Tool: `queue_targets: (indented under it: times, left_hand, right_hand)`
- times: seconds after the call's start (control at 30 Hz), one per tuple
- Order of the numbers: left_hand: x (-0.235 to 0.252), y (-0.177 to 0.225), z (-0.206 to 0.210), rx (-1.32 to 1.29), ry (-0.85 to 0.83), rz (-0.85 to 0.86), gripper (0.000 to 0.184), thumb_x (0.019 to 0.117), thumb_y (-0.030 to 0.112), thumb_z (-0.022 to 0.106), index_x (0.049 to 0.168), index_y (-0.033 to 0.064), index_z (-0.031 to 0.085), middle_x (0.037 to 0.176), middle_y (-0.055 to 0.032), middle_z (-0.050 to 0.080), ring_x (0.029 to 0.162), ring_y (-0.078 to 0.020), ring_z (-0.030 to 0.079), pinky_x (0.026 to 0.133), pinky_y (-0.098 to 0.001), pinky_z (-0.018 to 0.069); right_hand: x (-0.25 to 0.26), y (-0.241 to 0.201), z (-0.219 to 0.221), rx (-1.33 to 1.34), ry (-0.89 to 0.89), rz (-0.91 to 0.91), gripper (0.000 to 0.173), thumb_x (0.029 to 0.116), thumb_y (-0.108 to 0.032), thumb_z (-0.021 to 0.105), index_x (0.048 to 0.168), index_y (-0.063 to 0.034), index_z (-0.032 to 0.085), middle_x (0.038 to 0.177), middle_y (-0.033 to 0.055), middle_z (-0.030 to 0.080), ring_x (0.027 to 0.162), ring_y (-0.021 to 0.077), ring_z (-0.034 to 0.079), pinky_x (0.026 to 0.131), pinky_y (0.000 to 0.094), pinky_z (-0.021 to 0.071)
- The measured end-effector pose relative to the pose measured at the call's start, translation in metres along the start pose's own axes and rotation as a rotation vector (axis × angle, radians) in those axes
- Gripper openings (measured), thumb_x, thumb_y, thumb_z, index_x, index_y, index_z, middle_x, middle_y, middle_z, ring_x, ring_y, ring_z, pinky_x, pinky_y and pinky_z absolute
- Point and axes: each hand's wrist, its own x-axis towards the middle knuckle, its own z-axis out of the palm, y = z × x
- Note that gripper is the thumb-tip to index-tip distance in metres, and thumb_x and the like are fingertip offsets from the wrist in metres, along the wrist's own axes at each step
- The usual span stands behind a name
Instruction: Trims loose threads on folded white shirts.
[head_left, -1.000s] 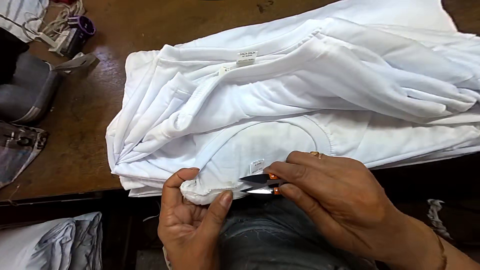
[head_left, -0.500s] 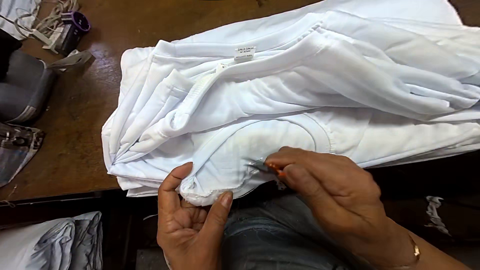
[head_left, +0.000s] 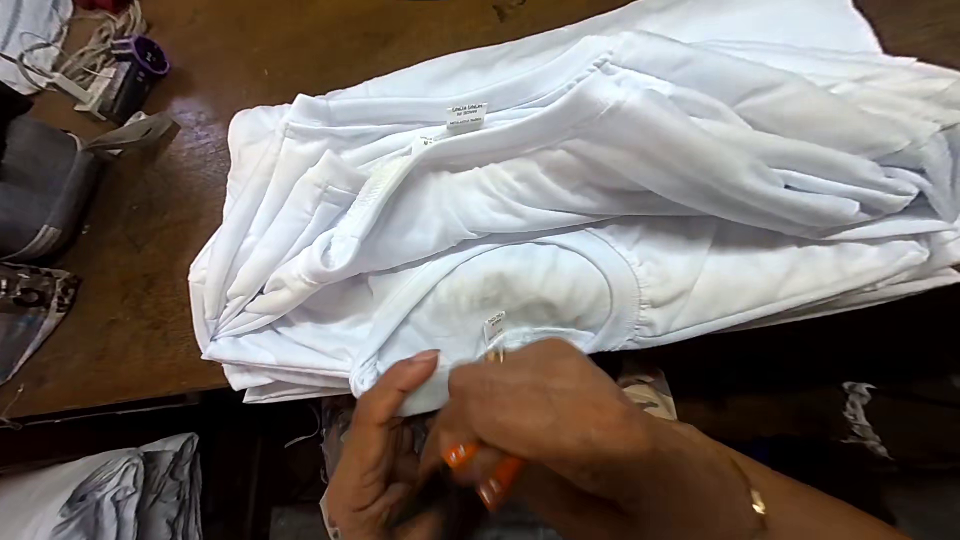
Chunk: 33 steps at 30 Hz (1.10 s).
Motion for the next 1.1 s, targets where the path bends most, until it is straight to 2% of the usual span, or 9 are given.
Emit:
queue_targets:
  times: [0.07,0.2,0.4,0.5,0.67,0.73,0.8,0.9,1.1]
  left_hand:
    - [0.0,-0.005,0.004,0.006,-0.069,-0.011,0.039,0.1012,0.021,0.064,0.14,0.0217,0.061,0.134,0.0056,0.065,0.107,-0.0072,0.067,0.093,-0.0253,0.057]
    - [0.001,-0.009,0.014,-0.168,-0.143,-0.146,0.053,0.0982,0.015,0.068,0.149,0.0137,0.052,0.145,-0.0087,0.056,0.116,-0.0211,0.066,0.1,-0.0381,0.057]
    - [0.012,-0.007,0.036,-0.332,0.071,-0.279,0.04,0.0925,0.007,0.073,0.13,0.0063,0.062,0.107,-0.0156,0.072,0.08,-0.0224,0.076,0.073,-0.0364,0.0663]
    - [0.015,-0.005,0.045,-0.365,0.138,-0.294,0.032,0.0882,0.001,0.077,0.116,0.006,0.061,0.088,-0.0155,0.073,0.069,-0.0211,0.075,0.065,-0.033,0.0652]
    - [0.017,-0.003,0.048,-0.35,0.115,-0.237,0.04,0.0819,-0.004,0.08,0.113,0.0082,0.059,0.087,-0.0142,0.073,0.067,-0.0205,0.075,0.063,-0.0315,0.0653]
    - [0.018,-0.002,0.049,-0.331,0.076,-0.197,0.045,0.0827,-0.005,0.079,0.119,0.0093,0.057,0.093,-0.0131,0.074,0.073,-0.02,0.076,0.067,-0.031,0.0658]
    - [0.018,-0.003,0.049,-0.323,0.053,-0.175,0.047,0.0826,-0.005,0.079,0.121,0.0099,0.056,0.095,-0.0133,0.074,0.074,-0.0212,0.076,0.067,-0.0327,0.0663]
    - [0.018,-0.005,0.047,-0.311,0.02,-0.204,0.038,0.0884,0.006,0.077,0.121,0.0137,0.06,0.099,-0.0055,0.072,0.083,-0.0132,0.074,0.074,-0.0284,0.0641]
    - [0.023,0.001,0.055,-0.409,0.07,-0.347,0.052,0.0777,-0.005,0.083,0.121,0.006,0.055,0.089,-0.0145,0.072,0.073,-0.0199,0.075,0.068,-0.0331,0.0656]
  right_hand:
    - [-0.02,-0.001,-0.008,0.195,-0.152,0.058,0.018,0.1027,-0.009,0.052,0.098,-0.0004,0.066,0.085,0.0083,0.067,0.079,0.011,0.065,0.07,0.0242,0.0537]
    - [-0.064,-0.007,-0.029,0.13,-0.22,0.217,0.021,0.1015,-0.02,0.056,0.086,-0.0075,0.061,0.07,0.003,0.055,0.064,0.009,0.054,0.056,0.0235,0.0416]
    - [-0.072,-0.017,-0.045,-0.23,0.198,0.321,0.012,0.0995,-0.019,0.061,0.101,-0.0102,0.069,0.085,-0.006,0.066,0.073,-0.0037,0.06,0.063,0.0118,0.0521]
    - [-0.059,-0.022,-0.046,-0.323,0.375,0.414,0.012,0.0932,-0.017,0.069,0.103,-0.0102,0.071,0.084,-0.0095,0.066,0.069,-0.0049,0.059,0.058,0.0095,0.0503]
    - [-0.051,-0.024,-0.044,-0.329,0.411,0.431,0.035,0.0867,-0.036,0.08,0.106,-0.009,0.07,0.082,-0.012,0.06,0.066,-0.0087,0.048,0.053,0.0071,0.0387]
    - [-0.047,-0.022,-0.039,-0.373,0.403,0.412,0.034,0.0848,-0.035,0.081,0.103,-0.0087,0.071,0.083,-0.0101,0.063,0.069,-0.0078,0.054,0.055,0.0077,0.0435]
    - [-0.044,-0.016,-0.034,-0.426,0.391,0.362,0.023,0.0902,-0.024,0.076,0.103,-0.0056,0.074,0.084,-0.0055,0.066,0.074,-0.0028,0.061,0.061,0.0116,0.0501]
    - [-0.043,-0.013,-0.032,-0.6,0.36,0.23,0.017,0.094,-0.007,0.058,0.096,-0.0025,0.075,0.074,0.0,0.06,0.065,0.0042,0.054,0.054,0.0177,0.0418]
    - [-0.064,-0.022,-0.028,-0.766,0.17,0.104,0.014,0.1022,-0.014,0.053,0.102,-0.0077,0.066,0.075,0.003,0.056,0.063,0.0134,0.051,0.052,0.0264,0.0382]
